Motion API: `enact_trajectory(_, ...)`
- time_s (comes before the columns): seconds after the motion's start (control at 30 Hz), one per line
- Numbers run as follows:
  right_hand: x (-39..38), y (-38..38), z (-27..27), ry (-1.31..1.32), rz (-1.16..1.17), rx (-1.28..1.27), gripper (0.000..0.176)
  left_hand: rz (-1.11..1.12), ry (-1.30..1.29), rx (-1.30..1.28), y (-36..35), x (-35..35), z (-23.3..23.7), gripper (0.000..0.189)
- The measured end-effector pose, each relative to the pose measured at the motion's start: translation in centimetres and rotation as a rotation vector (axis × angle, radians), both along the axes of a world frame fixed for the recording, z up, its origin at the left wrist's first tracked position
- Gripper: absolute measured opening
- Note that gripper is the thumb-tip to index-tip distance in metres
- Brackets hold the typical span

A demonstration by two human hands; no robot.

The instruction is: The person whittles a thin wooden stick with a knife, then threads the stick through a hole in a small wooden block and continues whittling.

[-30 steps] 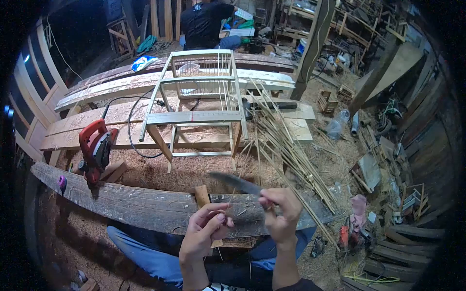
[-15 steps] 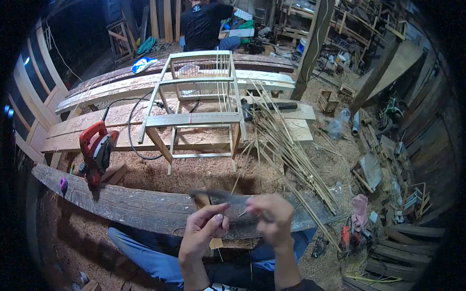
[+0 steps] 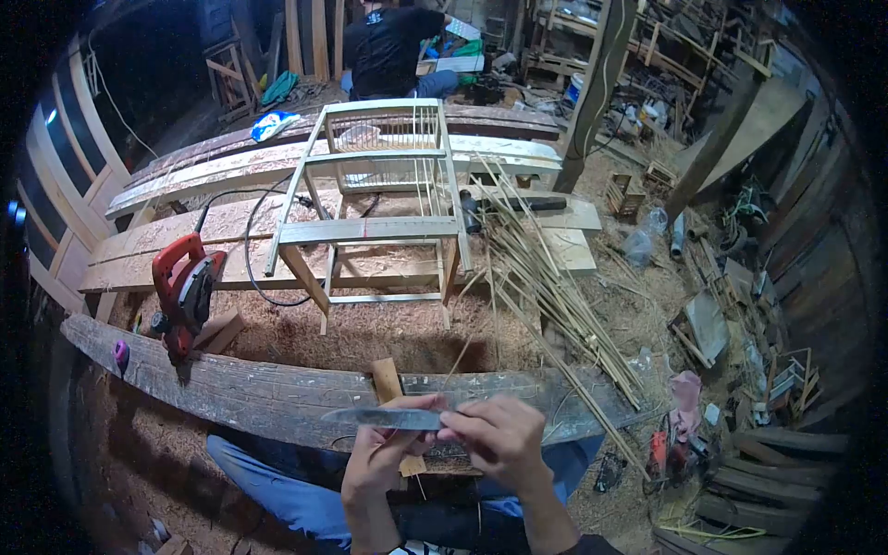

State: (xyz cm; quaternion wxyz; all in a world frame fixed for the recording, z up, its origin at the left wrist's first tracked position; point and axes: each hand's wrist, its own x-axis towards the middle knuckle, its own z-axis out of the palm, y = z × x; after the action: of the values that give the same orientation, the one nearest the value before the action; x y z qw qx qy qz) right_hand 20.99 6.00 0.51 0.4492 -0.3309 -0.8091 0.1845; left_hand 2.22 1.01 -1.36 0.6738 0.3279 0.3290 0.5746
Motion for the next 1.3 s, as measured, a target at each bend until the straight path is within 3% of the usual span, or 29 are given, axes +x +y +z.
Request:
enact_trajectory(0.2,-0.3,1.1,-0.2,-0.045,-0.130,0.119,0.023,0.037,-0.058,-0.075,0.7,0.7,-0.1,0.039)
enact_trajectory(0.47,0.2,1.9,-0.4,-0.049,-0.146,0.163,0.025,0.044,-0.059,-0.068,0.7,0.6,-0.3,0.013)
enact_trajectory(0.77,1.0,2.6,-1.1,-0.063,-0.168,0.175,0.016,0.036,-0.062,-0.088,0.8,0.4,-0.7,0.017)
enact_trajectory(0.87,3.1,3.3,-1.5,-0.061,-0.347,0.276,0.010,-0.019,-0.122,-0.077,-0.1,-1.4,0.4,0.027)
enact_trajectory(0.93,3.9,4.0,-0.6,0.194,-0.606,0.152,0.010,0.050,-0.077,-0.065,-0.5,-2.4,0.4,0.031)
enact_trajectory(1.03,2.2,2.1,0.1,0.151,-0.218,0.215,0.012,0.125,-0.016,-0.079,-0.6,-2.3,1.4,0.036)
enact_trajectory(1.2,-2.3,0.1,-1.0,0.038,-0.012,0.071,0.017,0.121,-0.031,-0.046,-0.8,-0.6,0.7,0.038)
enact_trajectory(1.3,-2.5,0.3,-0.7,-0.016,0.031,0.113,0.023,0.121,0.009,-0.031,-1.3,-1.4,0.9,0.038)
